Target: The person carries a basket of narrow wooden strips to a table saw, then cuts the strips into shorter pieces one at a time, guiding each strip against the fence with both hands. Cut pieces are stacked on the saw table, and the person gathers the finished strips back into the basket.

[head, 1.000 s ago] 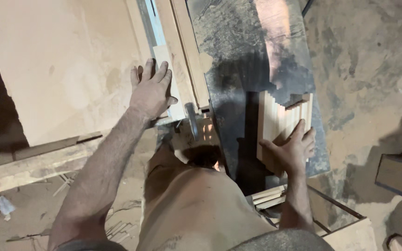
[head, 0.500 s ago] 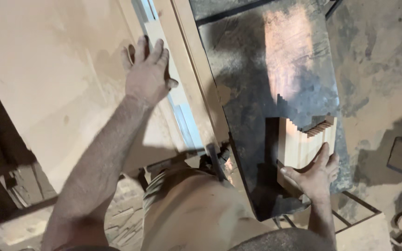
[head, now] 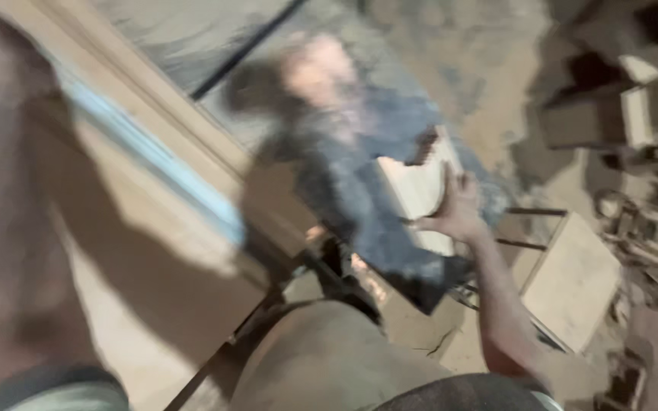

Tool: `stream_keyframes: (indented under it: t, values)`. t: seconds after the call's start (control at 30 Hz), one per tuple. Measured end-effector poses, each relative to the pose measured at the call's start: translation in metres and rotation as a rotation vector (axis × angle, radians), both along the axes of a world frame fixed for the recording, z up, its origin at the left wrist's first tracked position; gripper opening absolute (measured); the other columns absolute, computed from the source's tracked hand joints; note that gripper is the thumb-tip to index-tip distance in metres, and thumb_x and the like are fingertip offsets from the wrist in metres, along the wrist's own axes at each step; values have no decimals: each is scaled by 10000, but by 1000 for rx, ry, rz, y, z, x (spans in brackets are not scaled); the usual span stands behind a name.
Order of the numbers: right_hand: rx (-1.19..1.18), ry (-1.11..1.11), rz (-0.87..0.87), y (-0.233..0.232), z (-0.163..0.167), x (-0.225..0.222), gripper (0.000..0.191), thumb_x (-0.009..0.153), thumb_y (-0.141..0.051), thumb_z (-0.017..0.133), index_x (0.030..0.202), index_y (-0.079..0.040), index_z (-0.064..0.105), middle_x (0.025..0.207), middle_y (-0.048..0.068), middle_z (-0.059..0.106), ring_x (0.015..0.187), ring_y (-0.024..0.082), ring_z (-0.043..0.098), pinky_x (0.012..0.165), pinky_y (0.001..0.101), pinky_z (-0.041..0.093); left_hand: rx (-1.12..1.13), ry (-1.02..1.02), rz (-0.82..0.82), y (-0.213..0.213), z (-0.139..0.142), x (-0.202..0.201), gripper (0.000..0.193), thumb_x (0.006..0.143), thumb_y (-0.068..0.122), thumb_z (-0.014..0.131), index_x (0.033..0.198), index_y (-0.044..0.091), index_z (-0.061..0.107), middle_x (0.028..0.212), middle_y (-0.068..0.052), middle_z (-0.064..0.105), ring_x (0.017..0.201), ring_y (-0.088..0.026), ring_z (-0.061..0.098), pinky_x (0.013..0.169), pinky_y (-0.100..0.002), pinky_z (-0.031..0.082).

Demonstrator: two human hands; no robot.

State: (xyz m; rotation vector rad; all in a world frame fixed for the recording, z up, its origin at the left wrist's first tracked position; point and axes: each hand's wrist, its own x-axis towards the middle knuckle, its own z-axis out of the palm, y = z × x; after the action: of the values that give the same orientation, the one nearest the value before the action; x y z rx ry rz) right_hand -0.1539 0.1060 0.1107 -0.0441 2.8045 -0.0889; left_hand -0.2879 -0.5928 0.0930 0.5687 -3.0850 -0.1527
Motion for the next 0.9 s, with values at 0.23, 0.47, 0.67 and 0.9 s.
stream_keyframes:
  t: [0.23, 0.47, 0.67, 0.9]
  values:
    - [-106, 20, -73, -15, 14, 3, 1576, 402, -764, 925, 1647, -191, 148, 1603, 358, 164, 1468, 569, 191, 1155, 666, 208, 1025, 184, -296, 289, -17, 72, 410, 845, 436, 753, 1088, 106, 760, 1021, -92, 698, 886, -251, 603, 720, -459, 459]
    - [-108, 24, -67, -18, 30, 11, 1515, 434, -752, 906, 1654, -249, 161, 1621, 313, 175, 1471, 535, 220, 1149, 656, 245, 1184, -240, -278, 478, -18, 136, 353, 863, 389, 784, 1029, 77, 778, 816, -111, 774, 649, -185, 725, 621, -326, 561]
    - [-196, 92, -31, -1, 20, 16, 1466, 456, -814, 850, 1638, -248, 194, 1592, 272, 226, 1473, 509, 224, 1158, 655, 225, 1301, -217, -56, 463, -27, 143, 268, 905, 138, 677, 1133, 2, 715, 905, -105, 774, 703, -173, 767, 588, -307, 627]
    - [-260, 68, 66, 5, 22, 17, 1378, 597, -841, 800, 1631, -163, 191, 1604, 334, 150, 1433, 558, 195, 1116, 704, 157, 1235, 432, 133, 388, 77, 238, 210, 1007, 98, 669, 1041, -58, 534, 777, -90, 617, 629, -123, 607, 509, -314, 497]
